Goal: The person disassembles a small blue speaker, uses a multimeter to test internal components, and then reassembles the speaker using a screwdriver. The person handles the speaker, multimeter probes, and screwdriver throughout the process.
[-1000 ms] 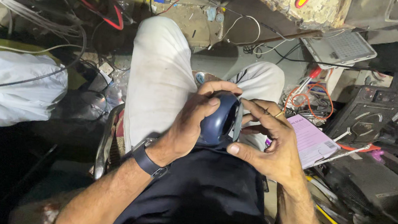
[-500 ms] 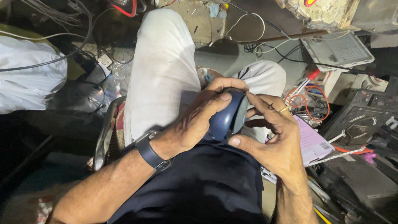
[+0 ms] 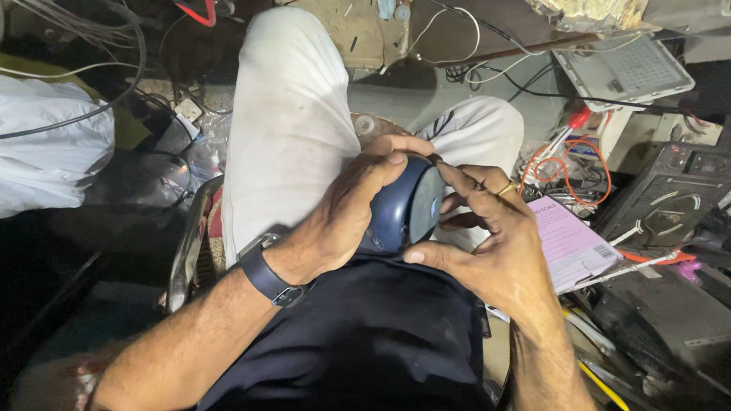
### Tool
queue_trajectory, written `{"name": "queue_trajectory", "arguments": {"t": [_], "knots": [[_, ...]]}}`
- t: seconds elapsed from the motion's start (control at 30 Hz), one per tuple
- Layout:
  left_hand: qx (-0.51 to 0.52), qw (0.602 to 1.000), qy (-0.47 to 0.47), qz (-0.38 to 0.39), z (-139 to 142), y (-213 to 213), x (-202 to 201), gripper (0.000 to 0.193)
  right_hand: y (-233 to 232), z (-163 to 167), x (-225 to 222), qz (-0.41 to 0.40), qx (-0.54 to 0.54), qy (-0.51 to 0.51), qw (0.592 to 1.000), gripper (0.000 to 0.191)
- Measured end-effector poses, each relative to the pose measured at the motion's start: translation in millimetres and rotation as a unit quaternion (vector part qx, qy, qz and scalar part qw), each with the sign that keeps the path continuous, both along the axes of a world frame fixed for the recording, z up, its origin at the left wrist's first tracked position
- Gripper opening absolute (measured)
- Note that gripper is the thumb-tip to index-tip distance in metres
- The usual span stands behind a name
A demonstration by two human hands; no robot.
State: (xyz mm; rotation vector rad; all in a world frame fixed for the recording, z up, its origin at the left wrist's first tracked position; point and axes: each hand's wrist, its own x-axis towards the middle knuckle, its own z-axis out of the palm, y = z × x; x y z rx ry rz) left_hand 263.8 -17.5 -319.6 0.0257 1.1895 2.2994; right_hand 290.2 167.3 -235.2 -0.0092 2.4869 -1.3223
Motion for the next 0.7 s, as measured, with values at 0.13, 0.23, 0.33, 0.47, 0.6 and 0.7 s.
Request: {"name": "queue_trajectory", "arguments": {"t": [0.13, 0.23, 0.33, 0.47, 0.6, 0.7], "knots": [[0.053, 0.993, -0.105, 0.001, -5, 6, 1, 0.037, -3, 4, -2, -0.013, 0.016, -0.024, 1.0, 0.082], [0.054, 0.991, -0.121, 0.007, -8, 9, 3, 0.036, -3, 5, -4, -0.008, 0.035, -0.032, 0.999, 0.079], [0.037, 0.993, -0.115, 0.009, -9, 10, 4, 0.037, -1, 4, -4, -0.009, 0.031, -0.032, 0.999, 0.078], [0.062, 0.99, -0.128, 0.007, -8, 8, 1, 0.039, 8, 0, -1, -0.019, 0.004, -0.045, 0.999, 0.076], [0.112, 0.986, -0.119, 0.012, -2, 4, -2, 0.04, 22, -4, 4, -0.054, -0.121, -0.082, 0.988, 0.073], [0.085, 0.996, -0.027, 0.025, 4, -1, -3, 0.043, 31, -9, 6, -0.093, -0.236, -0.138, 0.958, 0.07]]}}
